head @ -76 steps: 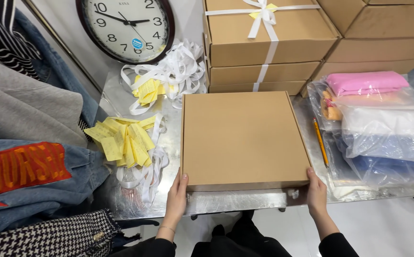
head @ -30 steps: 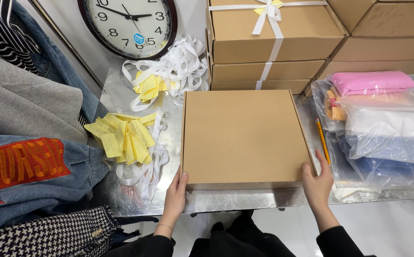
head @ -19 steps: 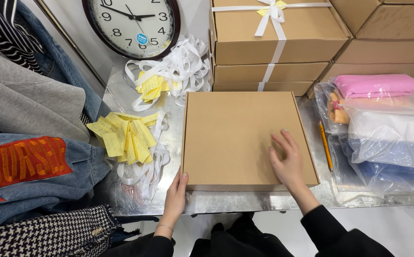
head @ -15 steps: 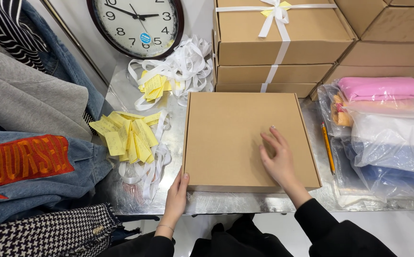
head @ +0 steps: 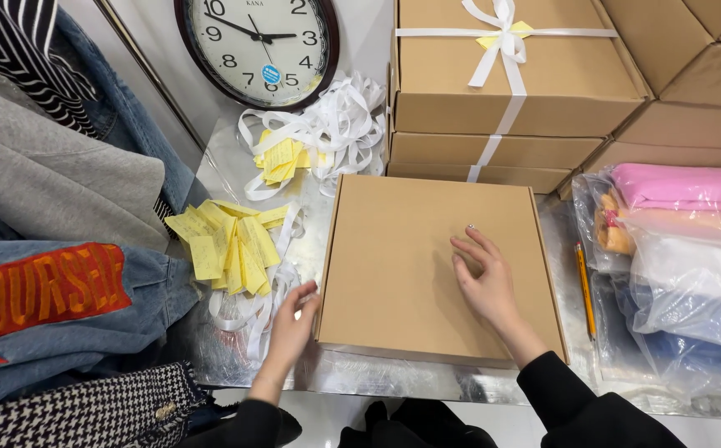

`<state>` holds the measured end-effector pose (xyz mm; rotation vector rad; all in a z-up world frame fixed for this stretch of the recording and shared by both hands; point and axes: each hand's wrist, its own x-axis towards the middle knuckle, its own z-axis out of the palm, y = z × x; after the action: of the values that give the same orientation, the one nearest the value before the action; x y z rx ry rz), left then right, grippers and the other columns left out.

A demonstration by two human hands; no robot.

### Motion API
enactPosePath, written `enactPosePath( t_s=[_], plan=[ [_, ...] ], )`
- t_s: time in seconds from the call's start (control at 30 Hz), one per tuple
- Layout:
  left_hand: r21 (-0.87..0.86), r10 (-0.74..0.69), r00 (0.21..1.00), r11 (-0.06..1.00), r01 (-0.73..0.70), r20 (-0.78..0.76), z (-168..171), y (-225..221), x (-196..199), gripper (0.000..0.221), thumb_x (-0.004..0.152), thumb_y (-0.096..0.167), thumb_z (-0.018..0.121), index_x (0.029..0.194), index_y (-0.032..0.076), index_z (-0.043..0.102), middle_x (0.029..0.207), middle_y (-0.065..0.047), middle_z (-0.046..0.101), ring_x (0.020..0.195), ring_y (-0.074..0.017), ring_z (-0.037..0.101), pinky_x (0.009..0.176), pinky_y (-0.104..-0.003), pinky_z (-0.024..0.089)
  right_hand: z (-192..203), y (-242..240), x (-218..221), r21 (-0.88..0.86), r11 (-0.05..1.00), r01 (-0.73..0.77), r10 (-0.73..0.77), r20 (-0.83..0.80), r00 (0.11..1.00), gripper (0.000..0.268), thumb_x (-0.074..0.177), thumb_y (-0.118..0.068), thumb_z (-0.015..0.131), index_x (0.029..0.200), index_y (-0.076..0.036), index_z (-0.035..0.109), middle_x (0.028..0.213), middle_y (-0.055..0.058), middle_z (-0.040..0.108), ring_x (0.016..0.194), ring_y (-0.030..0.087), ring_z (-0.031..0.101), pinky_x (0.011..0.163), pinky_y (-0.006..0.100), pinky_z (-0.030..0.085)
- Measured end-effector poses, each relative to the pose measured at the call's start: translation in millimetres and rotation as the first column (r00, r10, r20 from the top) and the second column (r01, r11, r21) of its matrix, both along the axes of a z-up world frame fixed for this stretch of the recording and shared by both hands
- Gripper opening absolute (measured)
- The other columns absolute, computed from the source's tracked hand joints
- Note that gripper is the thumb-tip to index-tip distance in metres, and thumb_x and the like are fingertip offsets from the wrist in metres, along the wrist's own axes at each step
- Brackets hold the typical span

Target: Folding a cardboard box, wrapping it with a decorative ribbon, and applying a label.

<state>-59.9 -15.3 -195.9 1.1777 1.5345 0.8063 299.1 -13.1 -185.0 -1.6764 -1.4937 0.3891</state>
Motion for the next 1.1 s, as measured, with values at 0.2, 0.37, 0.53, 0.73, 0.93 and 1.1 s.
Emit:
enactPosePath(
  t_s=[0.2,0.37,0.53,0.73,0.93,1.1],
  plan=[
    [0.068,0.048,0.995,0.997,-0.042,-0.092,-18,99,20,0.033,0.101,0.034,0.065,0.128,0.021,0.076,0.13,-0.008,0.075,0.126,-0.0285,0.068,0.101,-0.043,0.058,-6,17,16,-0.001,0.999,-0.043,0.043,-0.039,0.998,0.031,0.09,-0.015,0.075,0.118,-0.027,0.083,0.138,0.01,0.071,0.131,0.038,0.064,0.11,0.051,0.05],
    [0.115,0.081,0.983,0.991,-0.062,-0.166,-36,176,49,0.025,0.098,0.029,0.063,0.115,0.023,0.08,0.123,-0.007,0.077,0.118,-0.0303,0.072,0.101,-0.044,0.058,-1,27,33,0.012,0.995,-0.098,0.099,-0.087,0.991,0.028,0.089,-0.012,0.073,0.112,-0.023,0.085,0.129,0.013,0.075,0.12,0.039,0.07,0.103,0.052,0.054],
    [0.157,0.106,0.968,0.985,-0.071,-0.227,-69,265,65,0.028,0.099,0.028,0.059,0.119,0.017,0.076,0.126,-0.017,0.074,0.12,-0.0379,0.069,0.103,-0.05,0.056,-8,47,60,0.06,0.99,-0.129,0.134,-0.101,0.986,0.023,0.088,-0.014,0.075,0.107,-0.02,0.087,0.124,0.014,0.078,0.116,0.038,0.073,0.099,0.052,0.056],
    [0.177,-0.045,0.903,0.975,0.133,-0.428,-101,328,67,0.038,0.099,0.023,0.049,0.117,0.01,0.079,0.15,-0.024,0.059,0.137,-0.0455,0.055,0.118,-0.052,0.044,14,74,68,-0.016,0.997,-0.081,0.077,-0.166,0.983,0.022,0.088,-0.009,0.073,0.101,-0.015,0.089,0.115,0.015,0.083,0.107,0.038,0.079,0.09,0.048,0.061],
    [0.14,-0.025,0.748,0.978,0.157,-0.663,-91,333,56,0.044,0.092,0.029,0.061,0.13,0.009,0.075,0.148,-0.014,0.057,0.137,-0.0436,0.054,0.118,-0.049,0.046,23,129,53,-0.049,0.987,-0.151,0.136,-0.23,0.964,0.022,0.088,-0.01,0.073,0.103,-0.014,0.089,0.11,0.016,0.083,0.102,0.036,0.08,0.085,0.045,0.065],
    [0.057,-0.099,0.758,0.982,0.178,-0.645,-146,351,33,0.046,0.094,0.045,0.063,0.131,0.022,0.076,0.14,-0.009,0.059,0.133,-0.0374,0.059,0.114,-0.045,0.048,33,157,27,-0.038,0.977,-0.209,0.193,-0.255,0.948,0.021,0.09,-0.011,0.073,0.105,-0.014,0.087,0.109,0.012,0.083,0.099,0.03,0.081,0.084,0.038,0.065]
  ],
)
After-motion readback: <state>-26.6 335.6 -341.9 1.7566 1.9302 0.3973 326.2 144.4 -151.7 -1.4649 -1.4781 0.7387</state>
